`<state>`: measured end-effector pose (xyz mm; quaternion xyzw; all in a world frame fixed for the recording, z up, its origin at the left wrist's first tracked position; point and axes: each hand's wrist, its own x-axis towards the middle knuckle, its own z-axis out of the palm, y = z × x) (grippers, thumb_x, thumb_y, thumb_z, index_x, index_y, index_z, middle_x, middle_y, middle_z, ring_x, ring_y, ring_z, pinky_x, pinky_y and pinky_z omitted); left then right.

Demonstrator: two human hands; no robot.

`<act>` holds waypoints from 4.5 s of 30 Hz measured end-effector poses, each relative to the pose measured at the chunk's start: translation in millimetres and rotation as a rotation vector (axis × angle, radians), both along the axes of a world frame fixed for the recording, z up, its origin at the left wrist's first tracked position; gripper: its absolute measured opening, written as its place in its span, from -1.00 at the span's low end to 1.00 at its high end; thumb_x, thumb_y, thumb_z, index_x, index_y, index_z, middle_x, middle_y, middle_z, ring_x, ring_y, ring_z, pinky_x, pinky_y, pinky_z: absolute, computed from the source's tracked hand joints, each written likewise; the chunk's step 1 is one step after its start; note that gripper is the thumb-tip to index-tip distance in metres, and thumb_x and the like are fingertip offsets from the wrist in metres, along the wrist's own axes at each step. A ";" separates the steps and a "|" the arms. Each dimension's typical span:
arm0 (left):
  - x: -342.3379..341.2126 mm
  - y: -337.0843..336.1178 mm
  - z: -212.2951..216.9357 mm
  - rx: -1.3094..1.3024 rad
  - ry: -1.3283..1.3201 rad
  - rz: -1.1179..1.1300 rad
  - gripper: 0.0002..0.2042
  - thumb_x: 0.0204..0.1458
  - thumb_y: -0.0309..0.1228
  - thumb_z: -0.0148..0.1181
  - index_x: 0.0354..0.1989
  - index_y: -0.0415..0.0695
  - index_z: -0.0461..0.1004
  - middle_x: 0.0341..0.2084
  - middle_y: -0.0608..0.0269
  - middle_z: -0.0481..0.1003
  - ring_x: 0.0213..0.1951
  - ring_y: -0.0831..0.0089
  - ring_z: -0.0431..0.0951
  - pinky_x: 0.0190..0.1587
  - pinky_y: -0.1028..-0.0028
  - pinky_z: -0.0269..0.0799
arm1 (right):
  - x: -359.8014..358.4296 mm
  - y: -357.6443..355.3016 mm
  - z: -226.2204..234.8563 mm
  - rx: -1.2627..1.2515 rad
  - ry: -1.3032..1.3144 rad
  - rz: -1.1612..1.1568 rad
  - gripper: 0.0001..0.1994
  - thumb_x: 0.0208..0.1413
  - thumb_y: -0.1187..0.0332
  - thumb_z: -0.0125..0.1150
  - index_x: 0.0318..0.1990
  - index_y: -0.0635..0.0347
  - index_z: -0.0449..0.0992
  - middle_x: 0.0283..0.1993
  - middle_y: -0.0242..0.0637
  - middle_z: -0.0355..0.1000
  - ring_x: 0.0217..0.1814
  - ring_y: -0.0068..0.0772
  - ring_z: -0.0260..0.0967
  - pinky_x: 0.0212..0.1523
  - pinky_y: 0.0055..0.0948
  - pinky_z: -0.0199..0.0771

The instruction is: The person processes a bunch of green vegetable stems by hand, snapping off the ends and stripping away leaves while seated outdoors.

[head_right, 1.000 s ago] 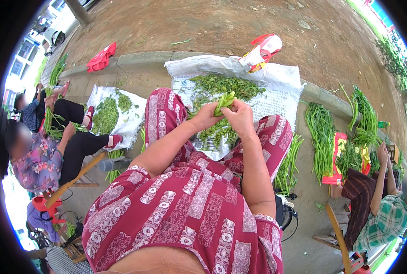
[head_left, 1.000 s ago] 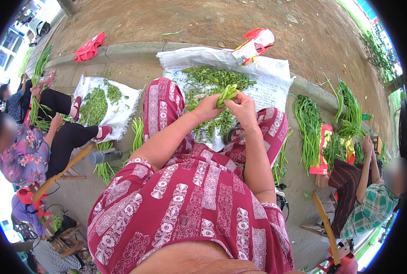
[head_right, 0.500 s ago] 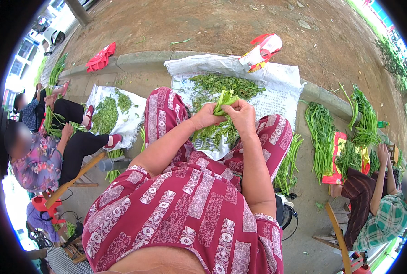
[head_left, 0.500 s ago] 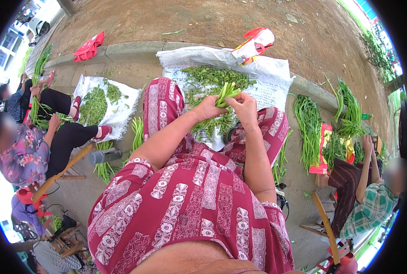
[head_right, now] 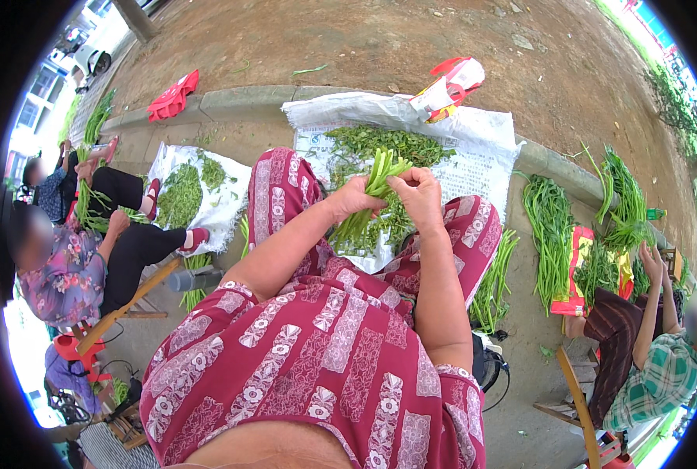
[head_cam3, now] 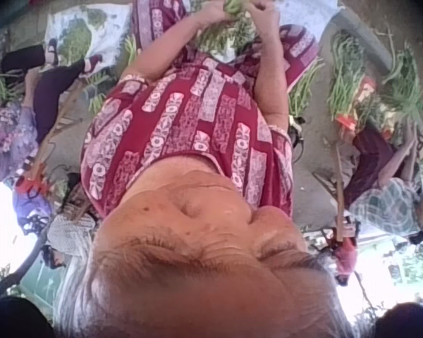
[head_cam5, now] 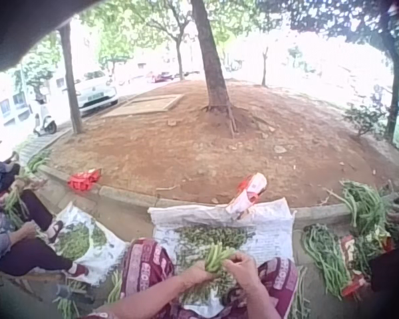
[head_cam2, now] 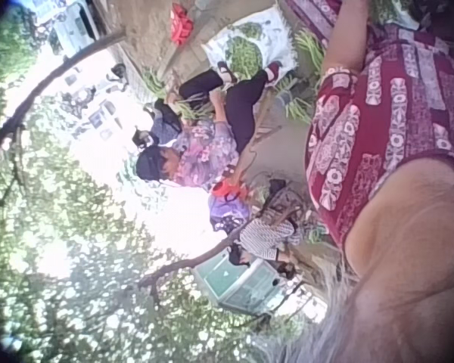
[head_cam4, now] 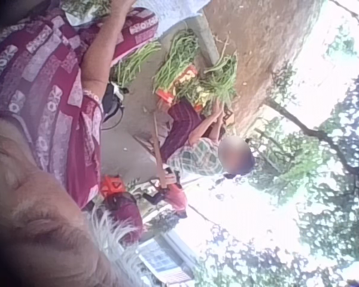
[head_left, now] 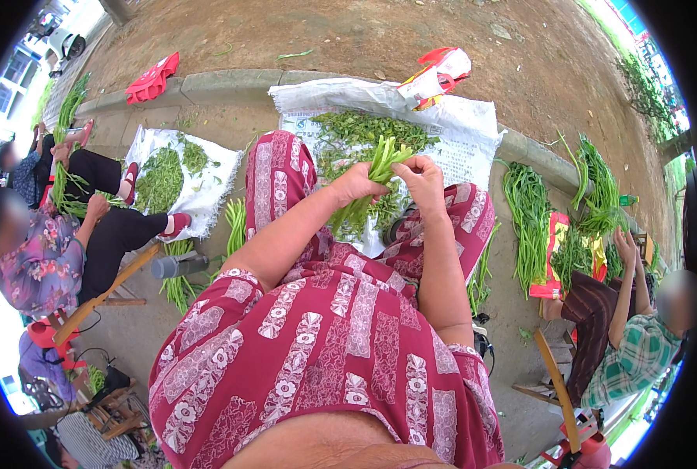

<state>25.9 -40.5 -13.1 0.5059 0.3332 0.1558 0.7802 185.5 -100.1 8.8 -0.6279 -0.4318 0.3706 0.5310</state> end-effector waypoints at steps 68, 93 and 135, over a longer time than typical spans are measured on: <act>-3.7 -0.5 9.0 -0.381 -0.347 0.029 -0.68 0.02 -0.29 0.16 -0.08 -0.17 0.39 -0.21 0.27 0.47 -0.17 0.47 0.47 -0.05 0.42 0.36 | -38.2 -3.0 -1.7 -0.105 -0.335 -0.087 -0.77 -0.11 0.34 0.25 -0.44 0.30 0.36 -0.52 -0.07 0.45 -0.47 -0.14 0.42 -0.40 -0.30 0.41; -2.8 -2.1 1.2 -0.488 -0.540 0.003 -0.70 0.13 -0.39 -0.06 0.03 -0.15 0.29 -0.18 0.18 0.43 -0.21 0.36 0.47 -0.09 0.34 0.38 | -33.7 -1.8 8.6 -0.235 0.186 -0.133 -0.78 0.04 0.33 0.17 -0.43 0.33 0.35 -0.62 -0.32 0.34 -0.70 -0.54 0.30 -0.69 -0.52 0.32; -1.9 1.7 -9.9 -0.412 -0.220 -0.078 -0.63 -0.12 -0.54 0.23 -0.10 -0.12 0.34 -0.35 0.21 0.45 -0.45 0.41 0.50 -0.41 0.37 0.51 | -33.4 1.4 6.6 0.157 0.290 -0.133 -0.80 -0.07 0.59 0.17 -0.23 0.31 0.43 -0.41 -0.40 0.39 -0.46 -0.66 0.33 -0.47 -0.67 0.37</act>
